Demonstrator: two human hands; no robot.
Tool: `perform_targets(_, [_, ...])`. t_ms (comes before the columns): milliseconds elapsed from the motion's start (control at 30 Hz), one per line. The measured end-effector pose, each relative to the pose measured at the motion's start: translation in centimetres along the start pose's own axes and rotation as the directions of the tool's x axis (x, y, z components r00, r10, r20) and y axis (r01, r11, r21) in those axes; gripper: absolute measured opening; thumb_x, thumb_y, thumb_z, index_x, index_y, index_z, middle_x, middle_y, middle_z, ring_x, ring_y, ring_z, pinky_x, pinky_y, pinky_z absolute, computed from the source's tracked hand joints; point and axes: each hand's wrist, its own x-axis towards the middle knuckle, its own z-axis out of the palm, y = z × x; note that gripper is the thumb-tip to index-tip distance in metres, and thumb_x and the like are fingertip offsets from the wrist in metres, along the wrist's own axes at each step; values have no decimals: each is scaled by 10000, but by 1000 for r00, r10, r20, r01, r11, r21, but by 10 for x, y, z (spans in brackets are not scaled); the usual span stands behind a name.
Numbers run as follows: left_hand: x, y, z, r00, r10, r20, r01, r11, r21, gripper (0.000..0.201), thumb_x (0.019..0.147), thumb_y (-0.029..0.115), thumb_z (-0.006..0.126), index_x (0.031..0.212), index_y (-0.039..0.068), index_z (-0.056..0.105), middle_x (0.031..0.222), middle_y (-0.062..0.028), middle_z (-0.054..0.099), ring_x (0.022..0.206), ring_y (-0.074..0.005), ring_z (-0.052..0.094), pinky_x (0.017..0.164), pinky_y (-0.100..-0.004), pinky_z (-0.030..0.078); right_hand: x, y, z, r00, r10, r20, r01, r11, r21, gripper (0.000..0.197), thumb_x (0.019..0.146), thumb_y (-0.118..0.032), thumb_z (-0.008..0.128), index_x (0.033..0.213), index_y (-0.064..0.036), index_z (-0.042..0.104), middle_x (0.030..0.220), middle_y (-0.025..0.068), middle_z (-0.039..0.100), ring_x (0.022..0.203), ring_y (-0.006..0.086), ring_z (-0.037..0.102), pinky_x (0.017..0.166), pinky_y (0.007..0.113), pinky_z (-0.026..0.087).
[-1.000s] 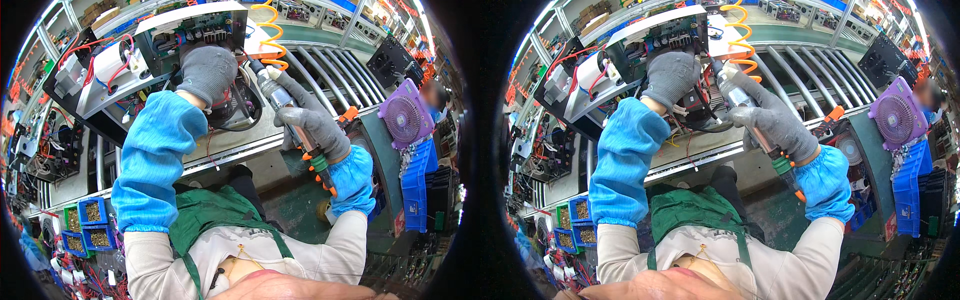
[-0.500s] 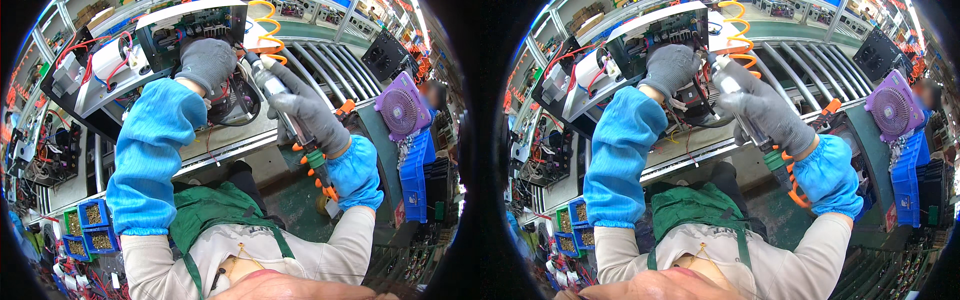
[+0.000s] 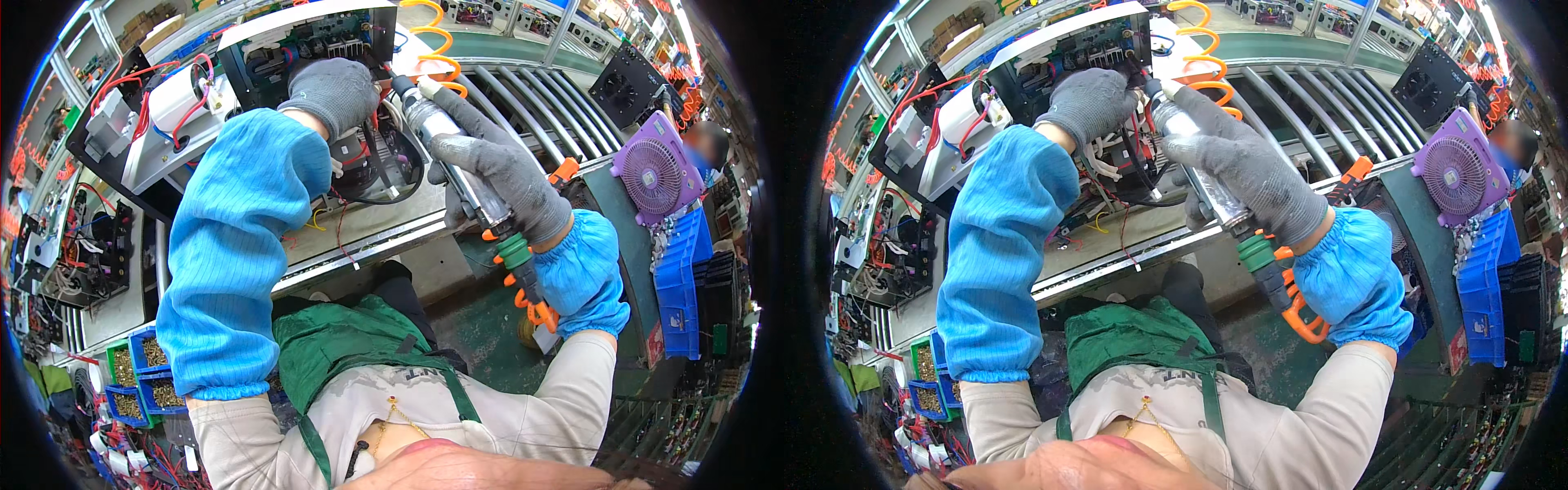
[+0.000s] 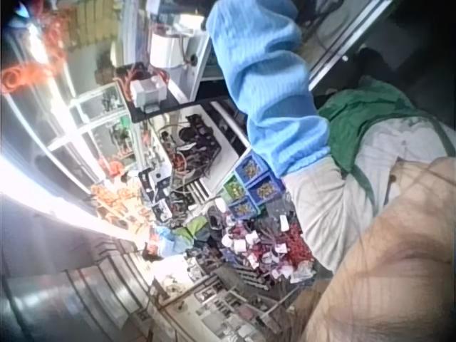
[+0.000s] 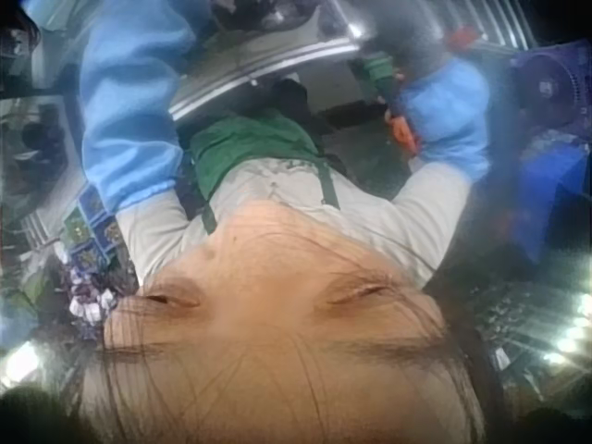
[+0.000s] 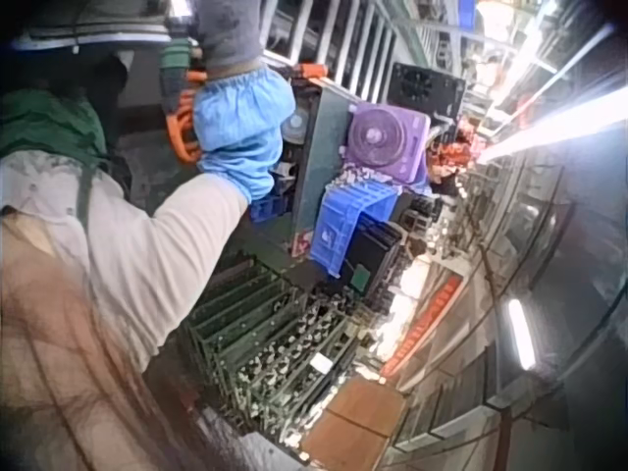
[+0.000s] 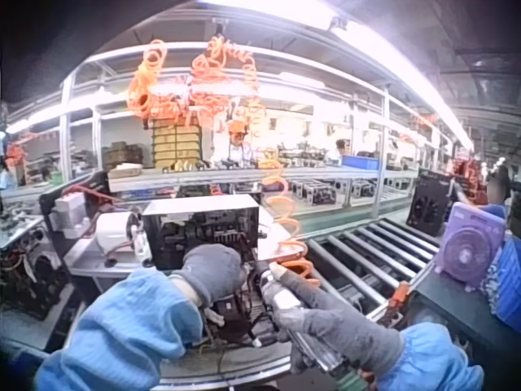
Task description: Assemble internal components of an electronic device using an electric screwdriver and hand-connecting wires.
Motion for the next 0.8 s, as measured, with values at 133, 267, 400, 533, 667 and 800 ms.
perform_targets(133, [3,0,1,1000,23,-3,-23,999,27,433,878,411,463,940,25,650,923,-187,654,875,-329,638,776,-429,501,6,6,-3,999,-32,-20,31,999,-39,675,817,-163,576,1419,-91,281,788,116,578,528,160,602,431,268,552])
perform_targets(267, [3,0,-1,1000,26,8,-26,1000,15,426,869,411,477,946,29,649,933,-186,653,884,-323,636,780,-425,501,8,7,-4,999,-20,-43,21,1000,12,677,816,-200,591,1415,-93,293,787,114,581,501,153,596,430,263,552])
perform_targets(400, [1,-1,-1,999,29,-17,-28,1000,9,426,859,414,491,943,27,648,937,-184,652,888,-323,635,783,-424,501,4,3,-2,1000,23,11,-23,999,-27,671,815,-209,592,1410,-88,305,804,111,577,536,142,597,425,259,543])
perform_targets(533, [3,0,0,999,46,0,-46,999,21,425,854,414,498,944,27,646,938,-185,652,890,-325,634,784,-422,501,6,5,-3,999,-35,-35,31,994,-102,655,820,-200,584,1405,-83,314,834,103,566,596,129,588,424,258,539])
perform_targets(667, [3,0,2,999,51,-19,-51,999,5,424,854,413,497,946,26,642,938,-185,650,895,-327,630,785,-428,498,7,10,-5,997,-78,-23,76,994,-84,648,823,-190,578,1405,-80,314,834,90,547,635,122,577,445,260,546])
perform_targets(800, [-7,-7,-4,995,66,-75,-67,998,-10,441,855,431,482,949,29,636,932,-188,646,899,-345,621,777,-438,494,0,2,1,1000,-31,4,31,995,-95,717,796,-230,593,1418,-72,273,828,112,555,553,143,579,463,259,528])
